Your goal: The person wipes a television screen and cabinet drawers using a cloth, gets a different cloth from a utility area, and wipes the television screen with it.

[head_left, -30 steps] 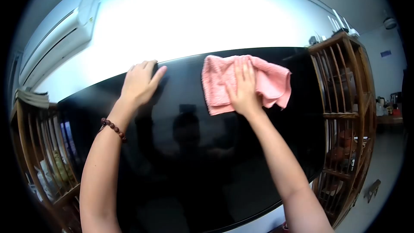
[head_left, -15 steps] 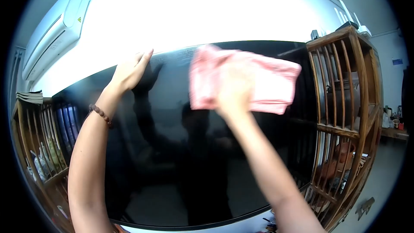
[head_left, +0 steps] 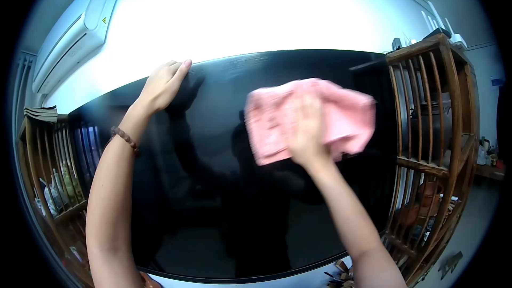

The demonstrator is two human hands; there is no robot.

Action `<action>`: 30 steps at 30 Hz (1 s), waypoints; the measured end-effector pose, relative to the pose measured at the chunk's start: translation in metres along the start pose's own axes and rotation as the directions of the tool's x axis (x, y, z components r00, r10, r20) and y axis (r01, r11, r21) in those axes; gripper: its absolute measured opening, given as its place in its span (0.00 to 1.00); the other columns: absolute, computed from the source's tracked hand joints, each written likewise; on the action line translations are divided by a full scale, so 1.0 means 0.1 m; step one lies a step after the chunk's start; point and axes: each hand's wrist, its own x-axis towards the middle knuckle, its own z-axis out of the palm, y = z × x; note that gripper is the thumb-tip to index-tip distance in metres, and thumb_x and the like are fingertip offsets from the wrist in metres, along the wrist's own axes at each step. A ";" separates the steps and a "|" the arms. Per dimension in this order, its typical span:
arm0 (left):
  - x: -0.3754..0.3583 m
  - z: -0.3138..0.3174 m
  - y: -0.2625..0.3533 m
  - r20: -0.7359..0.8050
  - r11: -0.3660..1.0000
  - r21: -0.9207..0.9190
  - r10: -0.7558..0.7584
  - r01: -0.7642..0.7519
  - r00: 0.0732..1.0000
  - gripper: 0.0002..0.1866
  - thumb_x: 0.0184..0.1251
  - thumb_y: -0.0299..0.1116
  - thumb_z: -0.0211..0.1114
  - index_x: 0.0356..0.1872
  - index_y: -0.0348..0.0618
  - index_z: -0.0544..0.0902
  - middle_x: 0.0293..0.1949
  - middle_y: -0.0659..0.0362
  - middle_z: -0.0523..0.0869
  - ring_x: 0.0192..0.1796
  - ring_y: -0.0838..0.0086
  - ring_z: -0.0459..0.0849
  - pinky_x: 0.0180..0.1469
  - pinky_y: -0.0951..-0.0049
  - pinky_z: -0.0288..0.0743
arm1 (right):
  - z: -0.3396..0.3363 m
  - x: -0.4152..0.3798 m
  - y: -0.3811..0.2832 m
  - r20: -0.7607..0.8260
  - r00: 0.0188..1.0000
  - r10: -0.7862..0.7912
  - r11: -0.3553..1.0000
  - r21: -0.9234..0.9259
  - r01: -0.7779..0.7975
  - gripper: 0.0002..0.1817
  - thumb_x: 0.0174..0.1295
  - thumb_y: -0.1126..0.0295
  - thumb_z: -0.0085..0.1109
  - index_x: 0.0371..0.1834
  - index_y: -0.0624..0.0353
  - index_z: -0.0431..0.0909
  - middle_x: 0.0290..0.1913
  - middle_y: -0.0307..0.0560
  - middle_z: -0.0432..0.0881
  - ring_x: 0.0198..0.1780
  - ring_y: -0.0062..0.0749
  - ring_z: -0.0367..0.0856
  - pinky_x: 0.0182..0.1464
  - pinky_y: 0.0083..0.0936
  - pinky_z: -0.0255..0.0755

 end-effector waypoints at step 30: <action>-0.05 0.09 -0.07 -0.059 1.000 -0.007 0.026 -0.026 0.998 0.37 0.84 0.59 0.45 0.61 0.31 0.84 0.58 0.39 0.85 0.64 0.45 0.80 0.71 0.56 0.69 | -0.03 -0.46 -0.85 0.066 0.995 -0.078 0.940 0.338 0.051 0.31 0.73 0.62 0.60 0.74 0.72 0.72 0.76 0.69 0.71 0.78 0.63 0.67 0.80 0.56 0.58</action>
